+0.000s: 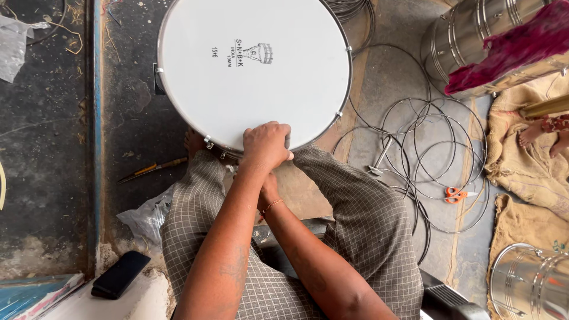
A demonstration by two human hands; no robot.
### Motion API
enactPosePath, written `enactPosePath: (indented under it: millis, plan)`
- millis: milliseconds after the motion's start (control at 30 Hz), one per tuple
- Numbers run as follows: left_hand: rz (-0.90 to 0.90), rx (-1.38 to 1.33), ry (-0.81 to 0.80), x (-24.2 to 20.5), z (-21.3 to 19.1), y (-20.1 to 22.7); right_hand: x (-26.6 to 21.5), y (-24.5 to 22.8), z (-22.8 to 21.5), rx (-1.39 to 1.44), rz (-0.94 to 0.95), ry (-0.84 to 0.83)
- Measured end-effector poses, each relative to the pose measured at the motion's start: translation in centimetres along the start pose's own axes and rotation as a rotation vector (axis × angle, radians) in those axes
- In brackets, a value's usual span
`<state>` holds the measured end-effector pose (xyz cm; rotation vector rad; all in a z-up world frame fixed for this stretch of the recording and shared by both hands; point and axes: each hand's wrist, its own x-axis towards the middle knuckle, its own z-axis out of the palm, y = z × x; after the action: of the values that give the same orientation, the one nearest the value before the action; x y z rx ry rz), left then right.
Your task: The person uses a drum key to tighten the tension rods on a white drum head. They systematically move around the drum, turning the key to secure the head to the shell.
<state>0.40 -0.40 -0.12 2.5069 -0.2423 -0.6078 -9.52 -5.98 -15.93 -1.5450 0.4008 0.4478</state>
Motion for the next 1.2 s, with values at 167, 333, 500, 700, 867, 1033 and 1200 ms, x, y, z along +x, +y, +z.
enactPosePath:
  millis: [167,333,500,700,867,1033,1200]
  plan:
    - [-0.008,-0.004,-0.004,0.0,-0.1,0.0,0.8,0.5,0.6,0.080,0.022,0.059]
    - [-0.012,0.003,-0.007,0.0,0.0,0.0,0.0,0.8,0.7,0.633,0.198,0.100]
    - [-0.026,0.006,-0.023,0.1,-0.1,0.2,-1.2,-0.6,-4.4,0.303,0.339,0.110]
    - [0.014,-0.003,-0.004,-0.3,-0.3,0.0,1.8,-9.1,-12.3,-0.662,0.598,-0.251]
    - [0.010,0.002,0.000,-0.2,-0.5,0.1,2.0,-6.8,-12.2,-0.963,0.300,-0.204]
    - [-0.010,0.026,-0.037,0.1,-0.1,0.1,-2.9,-3.3,-9.4,0.036,0.636,-0.134]
    - [-0.010,0.009,-0.016,0.0,-0.3,0.0,-0.8,0.5,-4.1,0.361,0.395,-0.104]
